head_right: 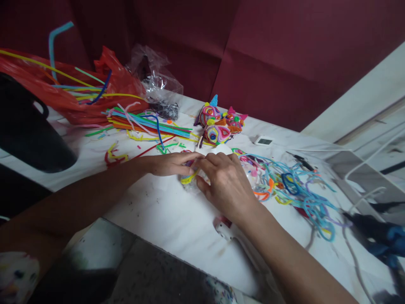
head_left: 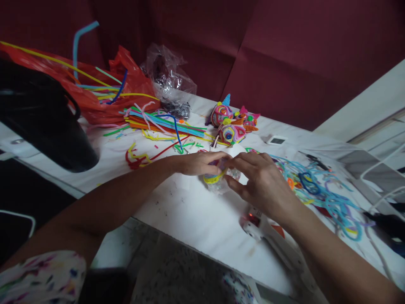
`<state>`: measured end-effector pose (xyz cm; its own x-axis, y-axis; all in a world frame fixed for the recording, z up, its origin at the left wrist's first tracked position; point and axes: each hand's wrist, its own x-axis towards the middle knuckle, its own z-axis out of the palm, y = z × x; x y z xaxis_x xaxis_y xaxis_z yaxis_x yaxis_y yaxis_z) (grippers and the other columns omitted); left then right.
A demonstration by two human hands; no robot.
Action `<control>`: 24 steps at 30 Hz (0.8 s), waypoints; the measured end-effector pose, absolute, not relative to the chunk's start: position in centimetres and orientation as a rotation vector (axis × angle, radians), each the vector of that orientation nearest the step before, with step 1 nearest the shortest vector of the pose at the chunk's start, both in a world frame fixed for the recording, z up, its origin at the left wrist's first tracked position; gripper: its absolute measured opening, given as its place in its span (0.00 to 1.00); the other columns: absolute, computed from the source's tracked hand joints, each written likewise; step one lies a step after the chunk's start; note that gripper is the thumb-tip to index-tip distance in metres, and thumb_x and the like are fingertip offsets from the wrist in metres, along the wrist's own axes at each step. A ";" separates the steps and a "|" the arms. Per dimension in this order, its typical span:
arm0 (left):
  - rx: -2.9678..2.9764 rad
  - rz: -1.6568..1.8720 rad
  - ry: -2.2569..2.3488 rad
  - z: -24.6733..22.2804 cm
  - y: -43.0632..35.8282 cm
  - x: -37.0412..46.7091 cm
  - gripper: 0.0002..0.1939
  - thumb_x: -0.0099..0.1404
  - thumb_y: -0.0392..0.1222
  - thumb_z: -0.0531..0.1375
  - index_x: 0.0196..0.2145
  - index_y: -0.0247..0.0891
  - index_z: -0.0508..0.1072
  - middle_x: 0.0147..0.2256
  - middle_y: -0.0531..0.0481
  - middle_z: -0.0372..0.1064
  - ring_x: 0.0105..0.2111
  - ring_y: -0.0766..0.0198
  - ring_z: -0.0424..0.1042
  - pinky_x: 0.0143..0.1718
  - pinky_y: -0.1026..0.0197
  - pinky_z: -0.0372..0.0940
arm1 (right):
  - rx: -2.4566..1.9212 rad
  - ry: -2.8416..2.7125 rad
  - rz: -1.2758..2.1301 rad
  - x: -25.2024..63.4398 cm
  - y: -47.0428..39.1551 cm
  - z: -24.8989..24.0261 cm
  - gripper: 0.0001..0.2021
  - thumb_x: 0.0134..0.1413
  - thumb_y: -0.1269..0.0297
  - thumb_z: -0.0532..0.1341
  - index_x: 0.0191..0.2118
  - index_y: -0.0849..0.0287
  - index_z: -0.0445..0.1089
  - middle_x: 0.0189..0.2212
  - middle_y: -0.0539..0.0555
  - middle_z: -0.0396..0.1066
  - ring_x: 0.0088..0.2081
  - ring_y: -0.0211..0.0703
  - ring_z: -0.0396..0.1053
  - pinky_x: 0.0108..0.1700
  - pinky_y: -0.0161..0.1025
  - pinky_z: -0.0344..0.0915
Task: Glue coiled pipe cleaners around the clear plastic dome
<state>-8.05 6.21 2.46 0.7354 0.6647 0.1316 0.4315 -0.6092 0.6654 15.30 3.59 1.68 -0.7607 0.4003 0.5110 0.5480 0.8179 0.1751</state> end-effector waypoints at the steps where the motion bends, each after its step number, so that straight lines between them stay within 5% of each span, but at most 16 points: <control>1: 2.315 0.498 0.819 2.5 6.2 -8.0 0.21 0.56 0.38 0.51 0.49 0.45 0.58 0.41 0.56 0.64 0.40 0.66 0.63 0.42 0.65 0.58 | -0.725 -2.530 -0.447 15.2 3.5 1.6 0.10 0.76 0.68 0.67 0.55 0.57 0.86 0.44 0.59 0.89 0.44 0.57 0.84 0.47 0.50 0.67; 7: 2.312 0.523 0.814 2.5 6.1 -7.9 0.19 0.55 0.39 0.51 0.45 0.53 0.61 0.41 0.60 0.66 0.40 0.65 0.64 0.41 0.65 0.59 | -0.890 -2.467 -0.465 14.5 2.8 0.9 0.12 0.70 0.70 0.68 0.55 0.55 0.84 0.44 0.59 0.88 0.45 0.59 0.84 0.48 0.50 0.65; 16: 2.377 0.519 0.767 2.7 5.6 -7.9 0.32 0.51 0.39 0.59 0.53 0.43 0.53 0.50 0.53 0.61 0.48 0.62 0.62 0.49 0.63 0.57 | -1.090 -2.380 -0.443 13.3 2.2 0.1 0.09 0.68 0.68 0.67 0.50 0.54 0.82 0.42 0.59 0.87 0.43 0.59 0.82 0.47 0.49 0.63; 24: 2.395 0.528 0.793 2.5 5.5 -7.6 0.26 0.53 0.35 0.56 0.51 0.42 0.56 0.43 0.55 0.63 0.41 0.66 0.64 0.43 0.67 0.59 | -1.012 -2.339 -0.449 13.2 2.0 -0.3 0.07 0.68 0.68 0.65 0.48 0.53 0.79 0.41 0.59 0.86 0.41 0.58 0.81 0.44 0.50 0.63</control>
